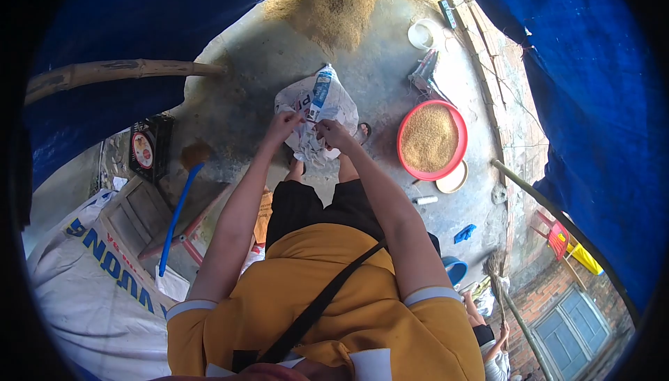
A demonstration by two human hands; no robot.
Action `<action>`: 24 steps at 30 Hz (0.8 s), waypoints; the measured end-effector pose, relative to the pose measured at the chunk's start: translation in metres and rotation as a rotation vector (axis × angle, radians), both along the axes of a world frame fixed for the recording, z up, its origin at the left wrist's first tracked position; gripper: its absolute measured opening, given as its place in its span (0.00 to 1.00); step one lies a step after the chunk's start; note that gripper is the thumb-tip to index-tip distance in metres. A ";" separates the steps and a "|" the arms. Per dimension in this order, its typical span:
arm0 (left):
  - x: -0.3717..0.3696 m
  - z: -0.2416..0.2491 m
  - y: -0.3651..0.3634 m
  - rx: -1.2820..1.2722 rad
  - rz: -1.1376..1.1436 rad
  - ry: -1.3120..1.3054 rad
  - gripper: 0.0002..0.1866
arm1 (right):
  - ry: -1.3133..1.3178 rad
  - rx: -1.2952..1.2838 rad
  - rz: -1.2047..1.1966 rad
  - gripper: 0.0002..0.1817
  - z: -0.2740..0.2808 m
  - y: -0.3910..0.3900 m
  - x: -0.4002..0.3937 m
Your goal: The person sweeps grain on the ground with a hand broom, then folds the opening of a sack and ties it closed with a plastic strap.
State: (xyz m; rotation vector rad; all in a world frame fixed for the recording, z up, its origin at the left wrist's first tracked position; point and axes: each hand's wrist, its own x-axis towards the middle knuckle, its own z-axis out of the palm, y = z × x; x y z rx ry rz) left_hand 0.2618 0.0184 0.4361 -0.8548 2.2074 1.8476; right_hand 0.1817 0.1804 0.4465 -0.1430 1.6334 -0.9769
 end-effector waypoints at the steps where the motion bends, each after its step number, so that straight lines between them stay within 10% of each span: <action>1: -0.008 0.005 0.001 -0.001 -0.003 -0.001 0.16 | 0.019 -0.054 0.001 0.14 -0.001 0.002 0.002; 12: -0.030 -0.001 0.013 -0.238 -0.566 0.242 0.11 | 0.374 -0.091 0.027 0.15 -0.011 0.008 0.027; 24: -0.003 -0.007 0.008 0.003 -0.257 -0.248 0.13 | 0.561 -0.112 0.077 0.11 -0.009 -0.006 0.043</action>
